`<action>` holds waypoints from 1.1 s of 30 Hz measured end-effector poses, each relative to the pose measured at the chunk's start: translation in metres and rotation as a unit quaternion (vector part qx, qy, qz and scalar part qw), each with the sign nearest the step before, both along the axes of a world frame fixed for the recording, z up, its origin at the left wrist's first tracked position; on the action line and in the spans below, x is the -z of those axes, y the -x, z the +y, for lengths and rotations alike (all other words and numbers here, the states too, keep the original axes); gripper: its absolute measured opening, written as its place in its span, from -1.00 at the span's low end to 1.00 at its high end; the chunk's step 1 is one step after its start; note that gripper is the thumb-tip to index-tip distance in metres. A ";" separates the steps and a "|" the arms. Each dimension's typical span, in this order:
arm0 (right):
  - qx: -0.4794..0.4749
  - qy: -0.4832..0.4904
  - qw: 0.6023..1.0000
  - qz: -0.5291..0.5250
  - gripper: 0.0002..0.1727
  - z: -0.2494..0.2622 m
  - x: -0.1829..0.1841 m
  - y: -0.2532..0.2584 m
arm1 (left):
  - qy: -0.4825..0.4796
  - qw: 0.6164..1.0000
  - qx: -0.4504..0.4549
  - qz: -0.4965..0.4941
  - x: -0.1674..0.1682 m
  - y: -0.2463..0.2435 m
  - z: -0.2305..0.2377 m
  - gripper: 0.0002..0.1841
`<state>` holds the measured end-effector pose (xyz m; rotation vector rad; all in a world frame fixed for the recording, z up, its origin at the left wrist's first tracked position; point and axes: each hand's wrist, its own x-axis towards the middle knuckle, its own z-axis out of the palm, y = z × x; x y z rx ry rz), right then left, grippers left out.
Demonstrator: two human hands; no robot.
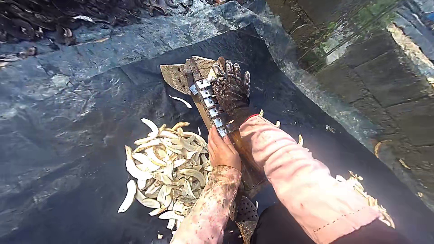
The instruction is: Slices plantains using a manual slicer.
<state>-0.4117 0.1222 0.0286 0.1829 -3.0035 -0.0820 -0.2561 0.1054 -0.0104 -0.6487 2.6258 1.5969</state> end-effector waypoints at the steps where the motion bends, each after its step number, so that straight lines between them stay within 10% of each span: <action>1: -0.025 0.038 0.998 0.036 -0.31 0.006 0.018 0.019 | 0.009 1.000 -0.007 0.017 0.003 0.001 0.002 -0.42; 17: -0.184 0.161 0.967 -0.064 0.23 0.010 0.013 0.060 | 0.101 0.993 -0.042 0.048 0.005 -0.013 0.009 -0.39; 22: -0.162 0.214 0.957 -0.113 0.04 -0.012 0.002 0.107 | 0.134 0.989 -0.051 0.033 0.003 -0.017 0.008 -0.37; 26: -0.162 0.450 0.870 -0.120 -0.40 0.032 -0.023 0.150 | 0.149 0.986 -0.053 0.052 0.006 -0.020 0.004 -0.36; 33: 0.064 0.208 0.951 -0.222 -0.25 0.152 0.180 0.184 | 0.129 0.985 -0.050 0.107 0.012 -0.018 0.006 -0.40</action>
